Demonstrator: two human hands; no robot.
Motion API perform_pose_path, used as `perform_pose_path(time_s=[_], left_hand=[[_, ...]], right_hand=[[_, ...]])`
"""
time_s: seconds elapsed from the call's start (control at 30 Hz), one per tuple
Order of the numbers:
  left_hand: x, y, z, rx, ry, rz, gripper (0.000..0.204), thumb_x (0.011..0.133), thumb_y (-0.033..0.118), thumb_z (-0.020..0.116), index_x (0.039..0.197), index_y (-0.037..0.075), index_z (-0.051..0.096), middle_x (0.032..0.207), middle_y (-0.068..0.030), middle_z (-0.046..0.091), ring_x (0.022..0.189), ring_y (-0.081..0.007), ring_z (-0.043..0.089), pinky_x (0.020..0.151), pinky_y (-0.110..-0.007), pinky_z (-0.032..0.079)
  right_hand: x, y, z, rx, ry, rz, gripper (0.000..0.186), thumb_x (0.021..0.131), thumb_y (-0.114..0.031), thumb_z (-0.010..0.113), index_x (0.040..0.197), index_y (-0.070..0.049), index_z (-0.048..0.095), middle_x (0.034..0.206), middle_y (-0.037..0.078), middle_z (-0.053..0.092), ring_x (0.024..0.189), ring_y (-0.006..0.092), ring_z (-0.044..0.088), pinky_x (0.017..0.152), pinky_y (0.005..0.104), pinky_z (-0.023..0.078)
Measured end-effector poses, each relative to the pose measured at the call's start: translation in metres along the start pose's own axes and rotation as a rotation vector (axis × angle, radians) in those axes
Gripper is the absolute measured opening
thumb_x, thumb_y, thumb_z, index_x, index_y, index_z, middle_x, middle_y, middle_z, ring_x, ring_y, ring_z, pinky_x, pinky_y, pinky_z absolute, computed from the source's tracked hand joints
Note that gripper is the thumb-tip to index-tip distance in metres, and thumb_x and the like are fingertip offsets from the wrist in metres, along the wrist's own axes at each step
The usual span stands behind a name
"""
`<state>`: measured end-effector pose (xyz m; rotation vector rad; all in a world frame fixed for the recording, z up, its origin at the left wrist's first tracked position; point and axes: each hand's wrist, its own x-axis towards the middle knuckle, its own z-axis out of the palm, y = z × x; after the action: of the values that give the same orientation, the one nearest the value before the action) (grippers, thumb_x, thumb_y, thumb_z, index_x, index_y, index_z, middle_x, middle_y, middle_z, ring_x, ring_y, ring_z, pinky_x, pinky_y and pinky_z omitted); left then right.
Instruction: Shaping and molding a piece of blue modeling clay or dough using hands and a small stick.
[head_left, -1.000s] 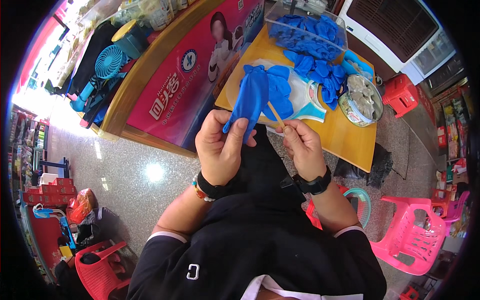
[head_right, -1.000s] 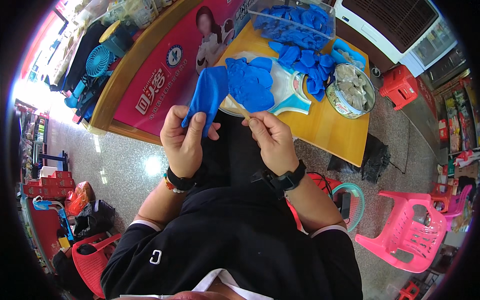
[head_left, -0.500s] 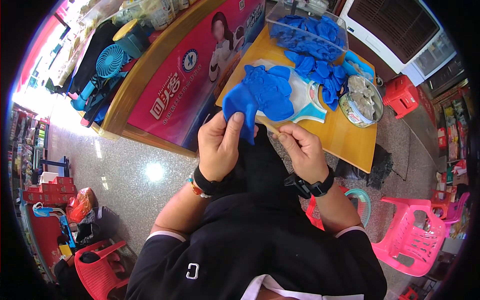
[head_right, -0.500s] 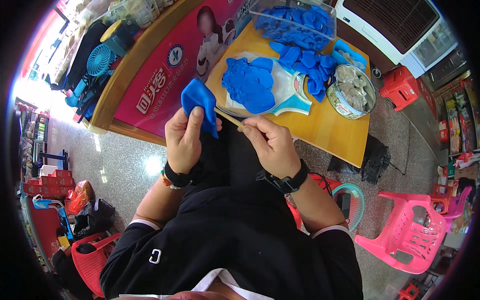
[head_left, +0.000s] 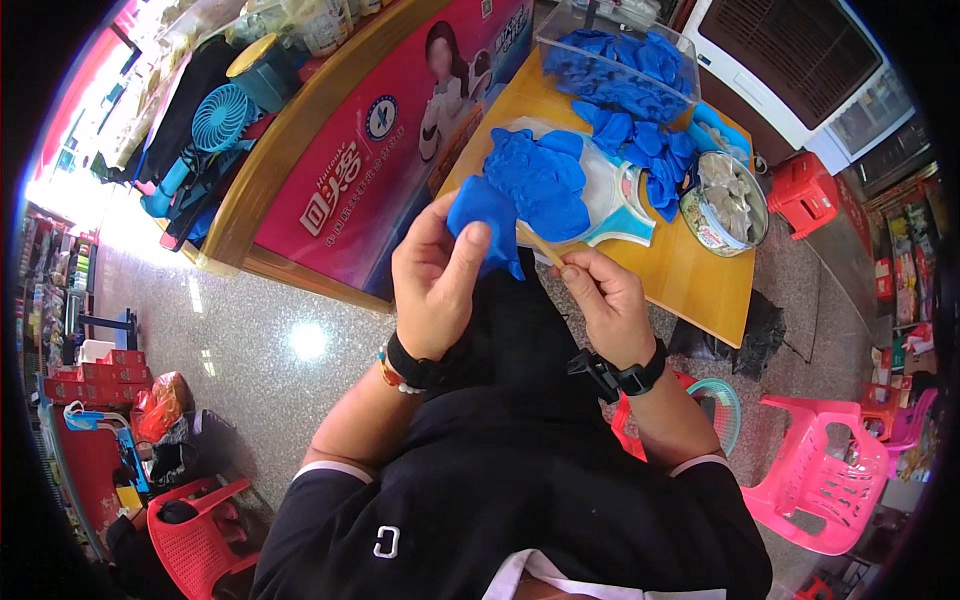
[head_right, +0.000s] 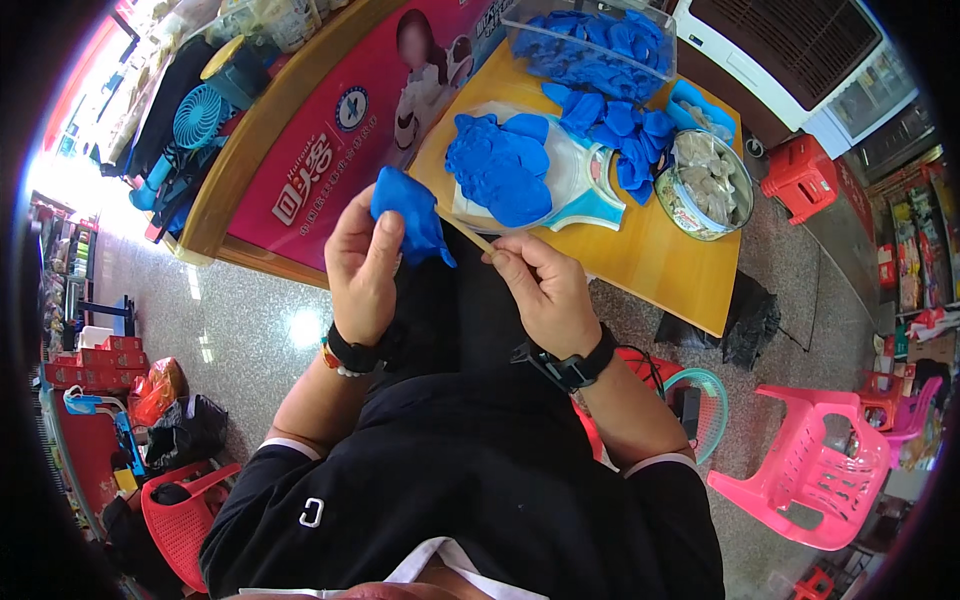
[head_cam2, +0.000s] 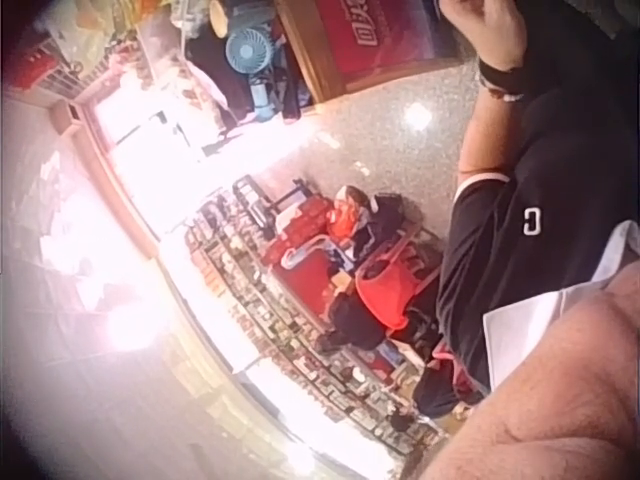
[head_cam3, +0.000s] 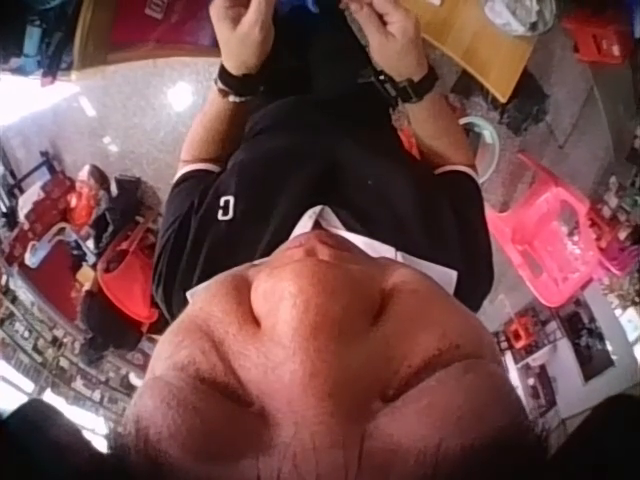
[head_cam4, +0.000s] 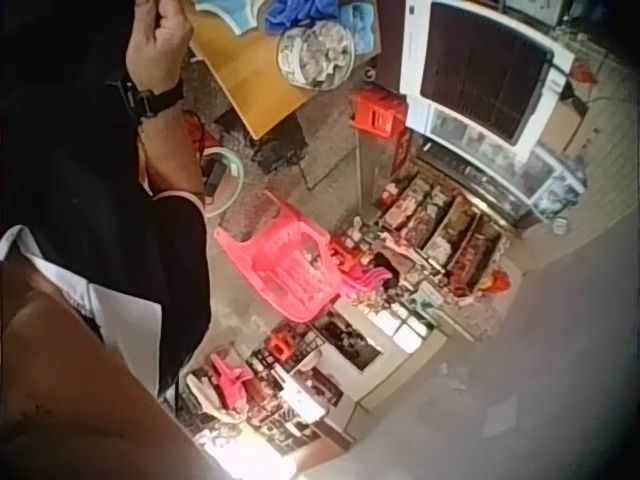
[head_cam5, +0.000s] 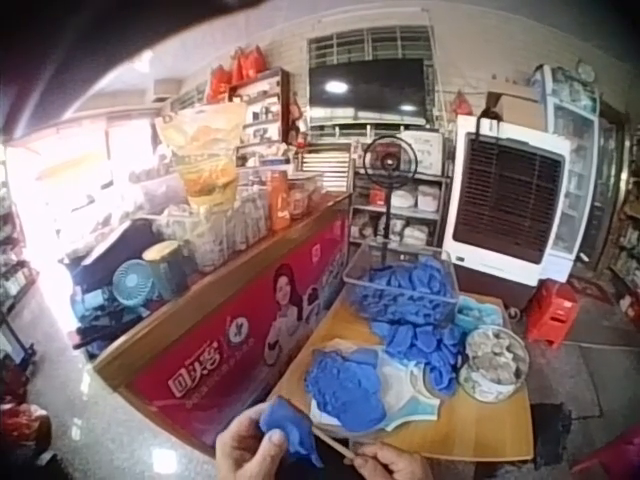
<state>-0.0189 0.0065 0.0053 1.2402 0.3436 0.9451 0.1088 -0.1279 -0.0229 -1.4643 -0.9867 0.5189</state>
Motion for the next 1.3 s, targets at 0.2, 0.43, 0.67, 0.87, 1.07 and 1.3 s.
perform_pose_path(time_s=[0.2, 0.43, 0.67, 0.87, 1.07, 1.3], left_hand=[[0.0, -0.004, -0.002, 0.086, -0.001, -0.002, 0.013, 0.089, 0.008, 0.064, 0.098, -0.001, 0.062, 0.082, 0.0015, 0.063, 0.072, -0.0032, 0.054, 0.065, -0.018, 0.043], [0.002, -0.007, 0.001, -0.062, 0.012, -0.057, 0.013, 0.09, 0.01, 0.062, 0.1, 0.002, 0.061, 0.087, 0.0014, 0.062, 0.075, -0.0031, 0.054, 0.068, -0.018, 0.044], [0.02, 0.001, -0.016, -0.157, 0.019, -0.16, 0.016, 0.093, 0.014, 0.058, 0.1, 0.001, 0.062, 0.085, -0.0002, 0.062, 0.073, -0.0049, 0.056, 0.066, -0.018, 0.044], [0.029, 0.007, -0.018, -0.048, -0.037, -0.214, 0.011, 0.09, 0.012, 0.062, 0.09, 0.001, 0.065, 0.08, -0.0011, 0.064, 0.069, -0.0051, 0.056, 0.064, -0.018, 0.044], [0.036, 0.005, -0.02, 0.16, -0.143, -0.352, 0.013, 0.086, 0.012, 0.068, 0.085, -0.001, 0.068, 0.074, 0.0014, 0.063, 0.066, -0.0033, 0.054, 0.061, -0.018, 0.043], [0.044, 0.009, -0.027, 0.038, -0.356, -0.599, 0.022, 0.092, 0.021, 0.06, 0.102, 0.003, 0.066, 0.083, -0.0006, 0.064, 0.072, -0.0064, 0.057, 0.067, -0.019, 0.045]], right_hand=[[-0.001, -0.004, 0.007, 0.038, -0.004, 0.042, 0.015, 0.093, -0.011, 0.056, 0.096, 0.002, 0.062, 0.083, 0.005, 0.066, 0.073, 0.008, 0.057, 0.066, 0.0211, 0.044], [0.006, 0.001, 0.009, 0.044, 0.047, -0.052, 0.015, 0.093, -0.011, 0.056, 0.097, 0.003, 0.062, 0.081, 0.005, 0.066, 0.071, 0.0086, 0.057, 0.065, 0.0211, 0.044], [0.004, 0.0, 0.005, -0.082, -0.013, -0.068, 0.013, 0.092, -0.009, 0.058, 0.096, 0.002, 0.063, 0.074, 0.006, 0.063, 0.063, 0.0085, 0.054, 0.058, 0.0231, 0.043], [0.009, -0.009, -0.012, -0.293, -0.037, -0.102, 0.011, 0.086, -0.012, 0.062, 0.091, -0.002, 0.066, 0.072, 0.013, 0.064, 0.062, 0.0225, 0.062, 0.058, 0.0285, 0.046], [0.018, -0.03, -0.033, -0.56, -0.296, -0.13, 0.01, 0.081, -0.016, 0.065, 0.085, -0.007, 0.067, 0.075, 0.013, 0.065, 0.068, 0.0299, 0.063, 0.059, 0.0356, 0.048], [0.027, -0.036, -0.046, -0.324, -0.456, -0.016, 0.009, 0.084, -0.011, 0.064, 0.084, -0.002, 0.066, 0.071, 0.01, 0.065, 0.063, 0.0195, 0.063, 0.059, 0.0278, 0.048]])
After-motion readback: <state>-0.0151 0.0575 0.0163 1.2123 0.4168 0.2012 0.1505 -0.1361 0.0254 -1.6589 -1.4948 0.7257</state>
